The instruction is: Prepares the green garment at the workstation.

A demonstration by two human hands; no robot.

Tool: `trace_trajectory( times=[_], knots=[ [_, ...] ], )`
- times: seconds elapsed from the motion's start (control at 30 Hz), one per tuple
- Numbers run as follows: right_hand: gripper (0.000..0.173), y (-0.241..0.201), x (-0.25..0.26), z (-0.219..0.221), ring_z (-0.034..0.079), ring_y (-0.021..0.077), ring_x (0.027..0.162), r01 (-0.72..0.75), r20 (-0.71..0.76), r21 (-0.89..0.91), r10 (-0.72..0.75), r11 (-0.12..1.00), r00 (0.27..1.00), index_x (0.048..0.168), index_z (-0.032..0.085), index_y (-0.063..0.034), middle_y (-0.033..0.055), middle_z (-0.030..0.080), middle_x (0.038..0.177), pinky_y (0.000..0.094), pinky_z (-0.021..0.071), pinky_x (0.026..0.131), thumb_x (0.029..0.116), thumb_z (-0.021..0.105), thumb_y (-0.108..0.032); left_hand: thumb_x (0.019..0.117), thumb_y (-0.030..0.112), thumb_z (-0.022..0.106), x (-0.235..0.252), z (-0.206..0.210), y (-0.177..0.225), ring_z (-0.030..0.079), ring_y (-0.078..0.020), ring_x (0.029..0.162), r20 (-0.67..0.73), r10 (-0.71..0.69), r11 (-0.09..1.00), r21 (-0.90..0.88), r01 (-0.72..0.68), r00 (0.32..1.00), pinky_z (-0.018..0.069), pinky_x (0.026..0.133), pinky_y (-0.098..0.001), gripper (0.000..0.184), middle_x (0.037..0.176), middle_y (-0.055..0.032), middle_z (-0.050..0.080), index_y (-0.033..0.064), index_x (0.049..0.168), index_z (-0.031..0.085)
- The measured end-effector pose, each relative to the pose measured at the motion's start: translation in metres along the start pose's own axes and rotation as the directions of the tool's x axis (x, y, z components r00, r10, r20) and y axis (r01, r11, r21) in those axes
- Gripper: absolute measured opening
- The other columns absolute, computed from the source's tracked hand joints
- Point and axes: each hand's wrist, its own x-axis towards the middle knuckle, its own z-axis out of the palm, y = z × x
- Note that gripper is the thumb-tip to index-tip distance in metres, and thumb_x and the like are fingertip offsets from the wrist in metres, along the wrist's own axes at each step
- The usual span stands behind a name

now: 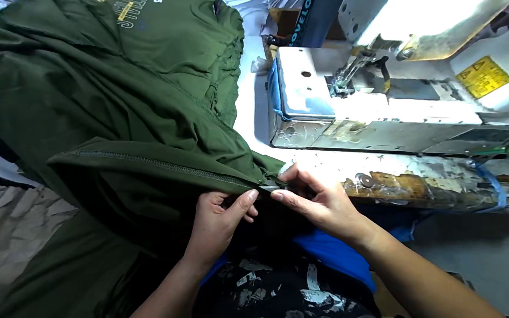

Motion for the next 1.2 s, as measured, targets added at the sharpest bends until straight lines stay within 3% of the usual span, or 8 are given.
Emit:
trace_trajectory(
  times=[0.3,0.53,0.73,0.93,1.1,1.2],
  knots=[
    [0.021,-0.004,0.011,0.008,0.05,-0.006,0.065,-0.042,0.051,0.027,0.041,0.999,0.998,0.098,0.064,-0.0065,-0.0049,0.058,0.081,0.0081,0.043,0.059,0.095,0.071,-0.026,0.0946,0.001,0.064,-0.001,0.0,0.004,0.071,-0.0058,0.066,-0.017,-0.005,1.0,0.004,0.005,1.0,0.0622,0.063,-0.0221,0.011,0.081,0.0032,0.074,0.0072,0.096,0.073],
    [0.014,0.0,0.011,0.01,0.055,-0.0032,0.068,0.056,0.034,0.032,-0.057,0.998,0.998,0.096,0.063,-0.0044,-0.0025,0.061,0.081,0.0111,0.0477,0.063,0.0999,0.065,-0.018,0.0945,0.001,0.066,0.0,-0.003,0.005,0.07,-0.0066,0.064,-0.013,0.01,1.0,0.001,-0.01,1.0,0.0614,0.063,-0.0217,0.008,0.076,0.0015,0.073,0.0057,0.096,0.073],
    [0.02,-0.006,0.013,0.009,0.05,-0.0063,0.065,0.01,0.05,-0.017,-0.009,1.0,0.999,0.099,0.065,-0.0056,-0.005,0.059,0.079,0.0081,0.0426,0.059,0.0958,0.07,-0.025,0.0938,0.002,0.066,-0.001,-0.001,0.004,0.07,-0.0045,0.067,-0.034,0.051,0.997,0.061,-0.049,0.998,0.0614,0.064,-0.0212,0.009,0.082,0.0042,0.074,0.0072,0.097,0.073],
    [0.023,-0.009,0.021,0.014,0.055,-0.0039,0.069,0.049,0.076,-0.048,-0.045,0.998,0.996,0.102,0.065,-0.0066,-0.0044,0.062,0.081,0.0119,0.0471,0.062,0.0961,0.069,-0.028,0.0918,-0.003,0.062,-0.002,0.001,0.009,0.069,-0.0024,0.067,-0.026,0.061,0.993,0.101,-0.058,0.998,0.0612,0.065,-0.0202,0.014,0.08,0.0066,0.073,0.007,0.093,0.072],
    [0.016,-0.005,0.02,0.015,0.057,-0.0027,0.071,0.104,0.055,-0.022,-0.103,0.994,0.993,0.097,0.064,-0.0043,-0.0022,0.061,0.083,0.012,0.0491,0.065,0.0988,0.066,-0.02,0.0933,0.0,0.066,-0.002,-0.002,0.008,0.07,-0.0043,0.068,-0.011,0.05,0.994,0.093,-0.048,0.999,0.062,0.066,-0.0214,0.009,0.083,0.0045,0.074,0.0055,0.097,0.072],
    [0.016,-0.003,0.018,0.013,0.056,-0.0031,0.069,0.091,0.054,-0.016,-0.09,0.996,0.994,0.097,0.063,-0.0043,-0.0025,0.061,0.082,0.0113,0.0486,0.064,0.1001,0.064,-0.02,0.0952,0.007,0.067,-0.001,-0.007,0.007,0.071,-0.0065,0.069,-0.004,0.063,0.997,0.037,-0.063,0.998,0.0628,0.066,-0.0232,0.007,0.083,0.0039,0.075,0.01,0.098,0.073]
  ],
)
